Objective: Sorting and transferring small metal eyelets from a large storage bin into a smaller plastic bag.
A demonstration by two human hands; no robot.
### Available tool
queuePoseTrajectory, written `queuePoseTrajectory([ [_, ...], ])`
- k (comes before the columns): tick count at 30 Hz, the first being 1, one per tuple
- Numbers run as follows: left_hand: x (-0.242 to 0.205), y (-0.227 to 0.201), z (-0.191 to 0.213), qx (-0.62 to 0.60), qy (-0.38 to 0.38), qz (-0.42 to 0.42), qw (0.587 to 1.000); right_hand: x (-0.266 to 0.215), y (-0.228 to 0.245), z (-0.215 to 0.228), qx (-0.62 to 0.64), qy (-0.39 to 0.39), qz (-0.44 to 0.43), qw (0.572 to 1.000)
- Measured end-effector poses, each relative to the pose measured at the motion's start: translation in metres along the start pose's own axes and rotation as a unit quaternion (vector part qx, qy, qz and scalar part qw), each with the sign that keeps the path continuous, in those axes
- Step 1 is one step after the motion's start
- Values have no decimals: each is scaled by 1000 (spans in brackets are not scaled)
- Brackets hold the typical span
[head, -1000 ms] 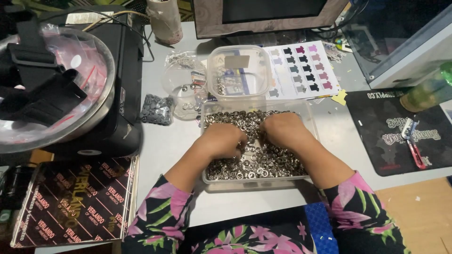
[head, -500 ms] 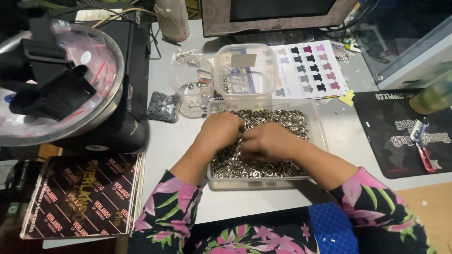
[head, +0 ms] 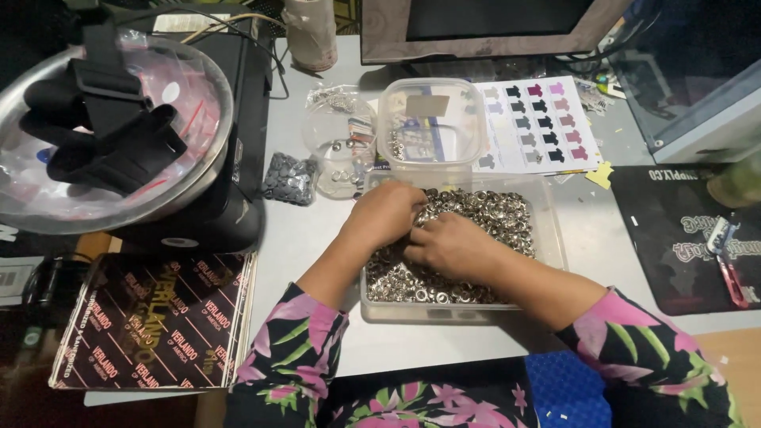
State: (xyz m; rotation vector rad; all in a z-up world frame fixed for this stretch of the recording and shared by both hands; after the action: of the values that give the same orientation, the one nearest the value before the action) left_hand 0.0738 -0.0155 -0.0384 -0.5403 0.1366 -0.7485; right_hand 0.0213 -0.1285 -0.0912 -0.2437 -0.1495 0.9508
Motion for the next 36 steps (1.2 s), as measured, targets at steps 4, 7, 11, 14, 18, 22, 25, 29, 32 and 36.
queuePoseTrajectory([
  [4, 2, 7, -4, 12, 3, -5, 1000, -4, -16, 22, -14, 40, -56, 998],
  [7, 0, 6, -2, -19, -20, 1, 1000, -10, -29, 15, 5, 85, -120, 989],
  [11, -2, 6, -1, -34, -24, 3, 999, -25, -46, 0, -29, 97, -214, 972],
  [14, -2, 3, -1, -33, -22, 0, 999, -32, -51, 7, -48, 120, -264, 956],
  [18, -11, -11, 11, -23, -20, -4, 1000, -23, -42, 53, -6, 106, -244, 964],
  [22, -11, -13, 13, -8, -3, -5, 1000, -3, -7, 51, 110, 44, -89, 989],
  [25, -5, -7, 8, 4, -1, -6, 1000, 8, 17, 42, 156, 4, -6, 988],
  [29, -4, -5, 4, 12, 11, -16, 1000, 22, 23, 13, 148, -9, 21, 989],
  [32, 0, 1, -1, 19, 17, -12, 1000, 27, 18, 3, 146, 5, 17, 989],
  [36, -1, 3, -5, 14, 17, -4, 1000, 23, 2, 17, 166, 59, -34, 984],
])
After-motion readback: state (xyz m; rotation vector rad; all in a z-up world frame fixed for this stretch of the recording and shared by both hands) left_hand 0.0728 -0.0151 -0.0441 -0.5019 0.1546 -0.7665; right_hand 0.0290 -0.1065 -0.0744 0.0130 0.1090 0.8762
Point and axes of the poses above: each hand's wrist, its own x-axis towards the middle knuckle, its own z-axis out of the back of the hand, y = z × x, the point moved 5 cm from there along x, towards the middle knuckle, and after that the axes turned 11 degrees about -z, right-handed, at the moved point
